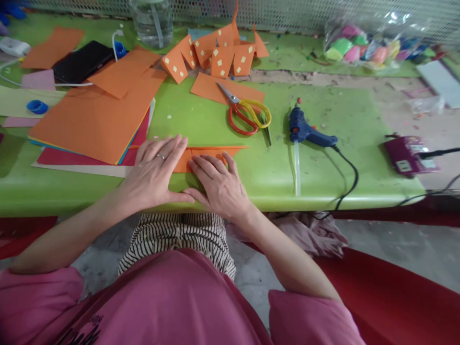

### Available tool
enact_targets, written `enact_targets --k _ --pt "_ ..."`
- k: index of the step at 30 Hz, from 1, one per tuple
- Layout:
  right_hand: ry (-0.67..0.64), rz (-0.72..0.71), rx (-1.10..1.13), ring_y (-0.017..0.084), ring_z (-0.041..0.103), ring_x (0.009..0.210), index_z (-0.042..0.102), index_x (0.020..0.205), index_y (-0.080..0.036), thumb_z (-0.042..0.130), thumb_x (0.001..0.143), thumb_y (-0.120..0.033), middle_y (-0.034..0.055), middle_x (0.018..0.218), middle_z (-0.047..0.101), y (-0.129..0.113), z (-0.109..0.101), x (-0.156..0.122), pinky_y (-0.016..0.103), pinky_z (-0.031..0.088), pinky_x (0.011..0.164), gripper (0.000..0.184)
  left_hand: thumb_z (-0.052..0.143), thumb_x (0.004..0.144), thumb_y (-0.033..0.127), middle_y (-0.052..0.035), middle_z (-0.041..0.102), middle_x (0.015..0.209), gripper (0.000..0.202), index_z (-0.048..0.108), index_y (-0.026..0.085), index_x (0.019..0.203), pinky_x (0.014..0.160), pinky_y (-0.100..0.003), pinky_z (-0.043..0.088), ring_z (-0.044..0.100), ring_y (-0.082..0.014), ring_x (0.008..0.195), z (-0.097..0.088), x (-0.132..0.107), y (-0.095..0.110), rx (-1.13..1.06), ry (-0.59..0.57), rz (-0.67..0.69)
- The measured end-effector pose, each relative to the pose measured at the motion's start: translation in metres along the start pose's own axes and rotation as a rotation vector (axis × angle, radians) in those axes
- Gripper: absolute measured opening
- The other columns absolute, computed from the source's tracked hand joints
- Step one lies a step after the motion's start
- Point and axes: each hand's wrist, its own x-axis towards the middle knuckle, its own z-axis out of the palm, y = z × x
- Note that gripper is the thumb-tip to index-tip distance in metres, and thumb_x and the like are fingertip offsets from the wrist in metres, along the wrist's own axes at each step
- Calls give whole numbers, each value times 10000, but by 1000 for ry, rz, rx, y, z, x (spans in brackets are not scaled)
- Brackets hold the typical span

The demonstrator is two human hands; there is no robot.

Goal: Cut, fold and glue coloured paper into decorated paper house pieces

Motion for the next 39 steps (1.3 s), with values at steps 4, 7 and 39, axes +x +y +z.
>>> enact_targets --k 4,7,39 --pt "12 -1 55 300 525 1348 537 1450 -145 434 1005 -593 134 1446 614 0 -2 0 536 278 1211 641 583 789 804 -257 523 1490 1120 331 26 1554 1227 -615 187 410 -423 1430 8 -3 -3 -8 -21 -12" --pt "74 -11 149 289 531 1342 566 1413 -132 483 1005 -536 145 1445 610 5 -7 0 497 346 1179 580 491 852 800 -218 537 1494 975 459 69 1496 1244 -621 151 432 -400 1427 11 -6 -4 12 -14 22" --pt "261 -40 -154 241 629 1012 664 1110 -184 627 971 -362 78 1127 769 4 -15 -23 410 426 958 229 478 999 551 -152 747 1099 590 580 107 1375 848 -403 554 711 -294 990 -19 -4 6 209 -83 16"
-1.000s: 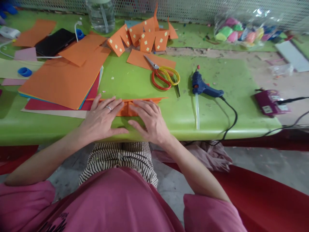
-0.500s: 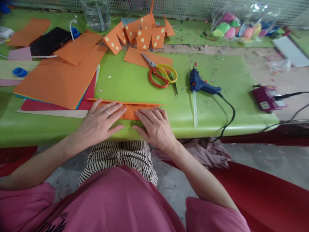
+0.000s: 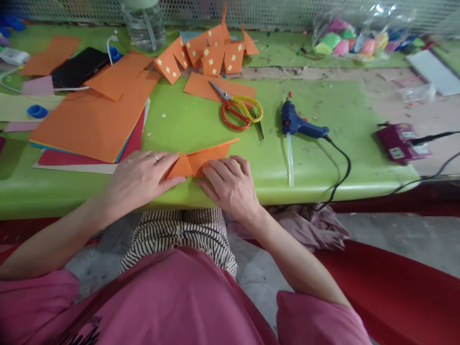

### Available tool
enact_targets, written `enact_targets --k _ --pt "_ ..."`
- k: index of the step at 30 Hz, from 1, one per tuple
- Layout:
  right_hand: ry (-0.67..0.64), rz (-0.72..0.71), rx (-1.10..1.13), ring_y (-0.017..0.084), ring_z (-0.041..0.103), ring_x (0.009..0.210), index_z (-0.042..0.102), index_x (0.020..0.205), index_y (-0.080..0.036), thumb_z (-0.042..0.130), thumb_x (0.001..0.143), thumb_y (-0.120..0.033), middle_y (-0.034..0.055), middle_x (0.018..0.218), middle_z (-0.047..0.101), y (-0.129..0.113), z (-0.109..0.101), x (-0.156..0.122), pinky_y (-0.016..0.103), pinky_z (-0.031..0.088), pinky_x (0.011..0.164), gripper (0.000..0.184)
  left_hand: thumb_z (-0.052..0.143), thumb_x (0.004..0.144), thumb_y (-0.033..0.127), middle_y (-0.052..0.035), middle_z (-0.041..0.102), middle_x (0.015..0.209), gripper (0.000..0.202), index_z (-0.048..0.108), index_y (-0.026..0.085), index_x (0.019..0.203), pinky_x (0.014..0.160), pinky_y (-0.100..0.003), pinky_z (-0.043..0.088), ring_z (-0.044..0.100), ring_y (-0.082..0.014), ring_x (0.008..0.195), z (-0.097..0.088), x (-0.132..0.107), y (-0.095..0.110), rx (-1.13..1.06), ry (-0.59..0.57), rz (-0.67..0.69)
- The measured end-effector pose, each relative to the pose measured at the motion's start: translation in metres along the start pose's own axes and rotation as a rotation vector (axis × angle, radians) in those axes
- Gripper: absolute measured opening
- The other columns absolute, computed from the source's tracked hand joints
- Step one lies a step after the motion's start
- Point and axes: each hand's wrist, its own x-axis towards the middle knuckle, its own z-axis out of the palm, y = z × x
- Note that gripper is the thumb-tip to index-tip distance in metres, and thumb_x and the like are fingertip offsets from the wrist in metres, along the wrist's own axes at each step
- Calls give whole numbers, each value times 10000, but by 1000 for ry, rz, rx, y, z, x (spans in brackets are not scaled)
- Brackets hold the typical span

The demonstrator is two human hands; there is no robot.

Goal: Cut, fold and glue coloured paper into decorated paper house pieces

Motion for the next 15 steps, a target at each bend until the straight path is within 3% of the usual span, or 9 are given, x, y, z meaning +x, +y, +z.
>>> enact_targets --k 2,7,12,15 --pt "11 -4 -3 238 625 1013 657 1131 -199 632 970 -345 70 1138 767 3 -2 0 410 424 952 219 451 1000 579 -138 751 1014 648 512 107 1441 813 -387 553 710 -283 952 -2 -1 3 -29 39 0" --pt "7 -40 29 232 623 998 639 1171 -233 638 968 -315 51 1145 761 5 -1 0 398 422 894 219 482 1008 530 -138 720 1194 591 470 134 1447 900 -392 562 681 -271 1091 -3 -2 -1 -247 154 89" --pt "-38 127 170 274 607 1014 525 1382 -165 661 936 -416 116 1150 725 4 3 -1 401 444 841 530 538 1013 330 -120 711 1218 597 302 173 1539 913 -384 585 702 -235 1051 3 -6 3 -396 122 133" --pt "-72 210 323 263 600 963 556 1328 -190 644 943 -370 85 1047 719 6 0 -1 401 447 824 434 471 1022 190 -108 714 1211 610 206 208 1571 886 -349 598 720 -196 990 13 -12 9 -378 170 188"
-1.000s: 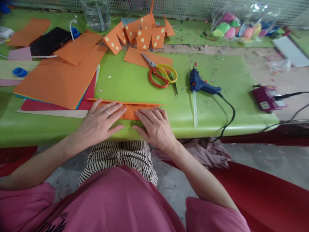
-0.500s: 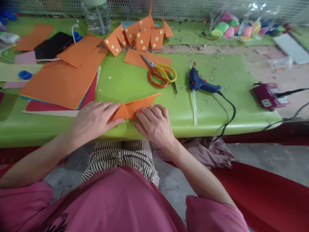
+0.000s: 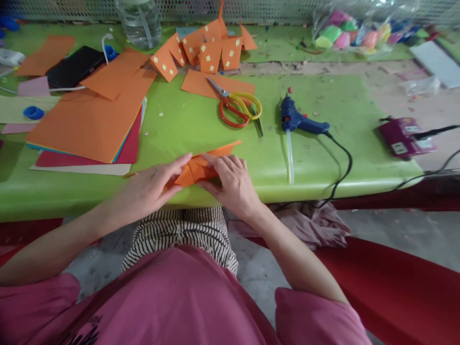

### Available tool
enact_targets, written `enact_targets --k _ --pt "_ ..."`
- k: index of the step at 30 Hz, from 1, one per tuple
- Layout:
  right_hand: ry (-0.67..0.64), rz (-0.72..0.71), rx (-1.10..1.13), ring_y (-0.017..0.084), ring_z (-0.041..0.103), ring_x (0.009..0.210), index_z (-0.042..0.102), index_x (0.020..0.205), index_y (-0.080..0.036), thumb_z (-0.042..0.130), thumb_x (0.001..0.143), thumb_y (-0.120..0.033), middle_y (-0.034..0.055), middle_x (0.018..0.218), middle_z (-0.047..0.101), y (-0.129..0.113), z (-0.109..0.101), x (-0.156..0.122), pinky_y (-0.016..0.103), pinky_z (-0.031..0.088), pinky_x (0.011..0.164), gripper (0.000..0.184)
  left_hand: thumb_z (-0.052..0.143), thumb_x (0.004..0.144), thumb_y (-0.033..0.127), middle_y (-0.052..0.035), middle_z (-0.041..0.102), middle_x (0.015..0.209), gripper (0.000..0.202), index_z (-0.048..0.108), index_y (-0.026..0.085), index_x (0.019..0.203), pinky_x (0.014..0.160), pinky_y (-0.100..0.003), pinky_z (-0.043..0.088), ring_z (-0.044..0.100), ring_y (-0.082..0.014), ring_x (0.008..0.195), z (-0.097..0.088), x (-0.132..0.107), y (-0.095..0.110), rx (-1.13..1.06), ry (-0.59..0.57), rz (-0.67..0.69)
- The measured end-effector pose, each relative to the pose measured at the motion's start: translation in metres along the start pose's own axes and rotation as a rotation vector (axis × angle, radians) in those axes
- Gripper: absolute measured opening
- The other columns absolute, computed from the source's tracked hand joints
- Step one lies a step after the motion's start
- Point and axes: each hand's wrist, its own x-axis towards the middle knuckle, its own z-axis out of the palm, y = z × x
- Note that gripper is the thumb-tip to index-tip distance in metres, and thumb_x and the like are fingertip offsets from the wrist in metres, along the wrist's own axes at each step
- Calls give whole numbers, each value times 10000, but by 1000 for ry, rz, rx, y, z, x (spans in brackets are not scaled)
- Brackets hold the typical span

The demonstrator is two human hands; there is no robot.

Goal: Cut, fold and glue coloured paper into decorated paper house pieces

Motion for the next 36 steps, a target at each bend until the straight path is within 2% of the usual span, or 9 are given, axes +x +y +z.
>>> enact_targets --k 3,6,10,13,18,24,27,32,36 --pt "-33 1 78 234 584 888 649 1029 -238 609 944 -259 42 931 701 1 -6 0 393 423 808 96 495 1004 156 -113 707 1222 659 166 206 1573 888 -346 597 715 -196 1003 10 -7 3 68 123 95" --pt "-9 -32 54 234 588 939 622 887 -242 577 928 -174 49 1036 724 4 -10 -1 402 414 844 92 629 958 367 -190 637 1340 790 175 164 1572 945 -433 579 671 -290 1135 14 -9 4 108 147 -16" --pt "-53 14 66 273 607 1089 612 1039 -233 601 928 -223 91 1264 704 7 -9 -1 421 439 887 112 614 962 422 -157 706 1177 784 197 138 1562 948 -448 571 689 -285 1047 11 -2 7 17 87 -177" --pt "-84 43 83 271 626 1028 609 1141 -219 597 941 -280 94 1154 734 8 -8 1 416 451 865 209 525 1006 237 -89 730 1055 630 218 157 1550 919 -375 580 694 -212 944 11 2 9 -68 75 -151" --pt "-79 38 167 235 641 965 657 979 -242 539 958 -245 48 1011 756 7 -11 2 409 434 888 119 468 1005 117 -47 745 989 539 315 194 1516 908 -357 576 683 -186 907 17 -4 12 34 137 -44" --pt "-33 -48 94 237 637 998 654 1076 -249 614 948 -300 50 1112 752 4 -10 0 403 416 895 144 583 989 312 -88 755 996 242 598 148 1165 823 -378 600 708 -233 923 18 -4 16 77 129 -26" --pt "-6 -50 59 241 632 978 633 1162 -246 619 957 -356 61 1110 748 3 -9 -3 395 420 866 233 495 1033 342 -73 762 941 332 534 150 1301 780 -342 605 721 -206 856 15 0 17 48 158 -98" --pt "33 34 119 243 648 945 585 1243 -224 571 981 -311 62 1001 755 3 -4 -1 404 445 873 276 467 1035 261 -65 746 1031 511 302 178 1511 760 -276 601 721 -163 847 9 6 15 -81 106 -240" --pt "42 113 115 243 648 922 568 1289 -211 547 990 -303 68 985 743 3 1 7 402 467 845 314 531 981 167 -110 670 1211 377 511 187 1356 806 -339 600 692 -214 1004 8 11 14 38 103 -260"
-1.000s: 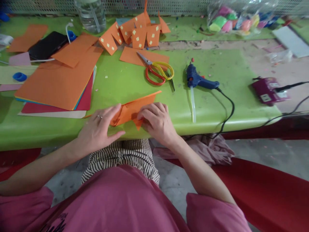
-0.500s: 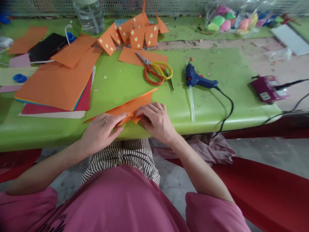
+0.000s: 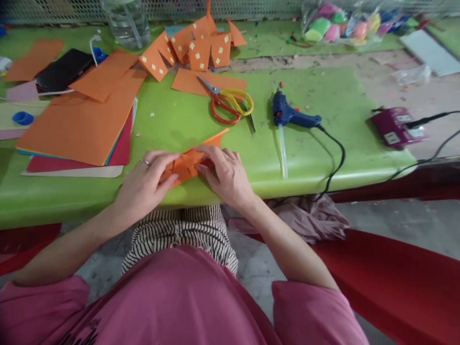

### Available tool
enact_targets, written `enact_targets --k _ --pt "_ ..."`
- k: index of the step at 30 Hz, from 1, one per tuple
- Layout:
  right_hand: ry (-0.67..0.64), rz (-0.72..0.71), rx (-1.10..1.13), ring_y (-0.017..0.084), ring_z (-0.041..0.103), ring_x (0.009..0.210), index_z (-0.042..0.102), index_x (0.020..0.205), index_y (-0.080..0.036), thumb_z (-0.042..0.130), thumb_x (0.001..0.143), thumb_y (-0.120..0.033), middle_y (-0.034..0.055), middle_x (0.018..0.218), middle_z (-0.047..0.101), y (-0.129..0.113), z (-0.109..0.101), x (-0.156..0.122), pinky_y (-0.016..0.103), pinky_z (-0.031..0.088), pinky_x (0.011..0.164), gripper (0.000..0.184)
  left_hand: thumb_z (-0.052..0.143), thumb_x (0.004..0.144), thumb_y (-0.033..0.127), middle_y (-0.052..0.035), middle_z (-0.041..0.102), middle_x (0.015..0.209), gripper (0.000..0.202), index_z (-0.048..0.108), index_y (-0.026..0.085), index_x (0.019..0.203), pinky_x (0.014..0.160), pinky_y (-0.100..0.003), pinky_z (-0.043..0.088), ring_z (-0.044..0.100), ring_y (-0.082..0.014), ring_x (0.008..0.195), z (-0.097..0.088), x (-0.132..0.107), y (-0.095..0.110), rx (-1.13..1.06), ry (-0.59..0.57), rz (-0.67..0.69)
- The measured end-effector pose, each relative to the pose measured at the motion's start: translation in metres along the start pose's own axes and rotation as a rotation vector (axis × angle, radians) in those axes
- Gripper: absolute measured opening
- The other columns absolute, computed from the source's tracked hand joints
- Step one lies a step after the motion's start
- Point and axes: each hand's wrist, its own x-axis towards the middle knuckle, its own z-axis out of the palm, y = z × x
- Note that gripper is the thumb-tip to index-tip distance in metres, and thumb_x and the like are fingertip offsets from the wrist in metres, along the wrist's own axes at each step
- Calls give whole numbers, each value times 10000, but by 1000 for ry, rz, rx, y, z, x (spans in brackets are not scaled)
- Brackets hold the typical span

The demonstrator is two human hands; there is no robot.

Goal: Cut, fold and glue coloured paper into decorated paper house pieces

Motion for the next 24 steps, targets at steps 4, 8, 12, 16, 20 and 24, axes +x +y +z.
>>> enact_targets --k 4,8,12,16,20,24 --pt "-69 -54 -104 237 625 926 680 1150 -228 496 1020 -312 75 1056 735 1 3 5 391 448 814 240 530 987 167 -112 684 1198 226 650 164 1179 831 -371 578 655 -232 1009 2 1 0 114 -43 75" --pt "-54 -98 -214 232 582 913 732 1085 -238 487 1027 -317 71 1058 731 2 7 3 394 422 808 264 503 1002 160 -95 740 1092 215 690 138 1107 824 -375 557 642 -227 914 3 -1 -2 188 -52 169" --pt "-28 -112 -263 231 559 904 734 1079 -240 491 1021 -294 66 1043 731 1 8 1 396 402 796 256 511 1003 183 -110 741 1137 230 699 133 1126 854 -390 543 633 -238 947 3 0 -2 182 -48 181" --pt "-41 -128 -216 235 562 954 717 1155 -260 532 1001 -315 66 1096 714 3 5 -2 408 407 835 247 540 1006 301 -116 713 1273 317 671 137 1244 928 -409 527 627 -251 1071 5 5 -6 106 -76 232" --pt "-73 -209 -204 257 571 1015 694 1228 -268 632 943 -448 71 1166 702 8 2 -7 438 400 873 343 567 991 396 -119 718 1273 379 681 126 1230 955 -428 514 633 -267 1116 5 11 -11 88 -126 310" --pt "-57 -236 -240 228 595 981 707 1176 -287 608 976 -380 34 1100 745 11 2 -11 409 391 864 242 569 986 287 -102 752 1192 273 707 125 1157 913 -399 533 670 -251 1047 4 17 -9 129 -104 362"
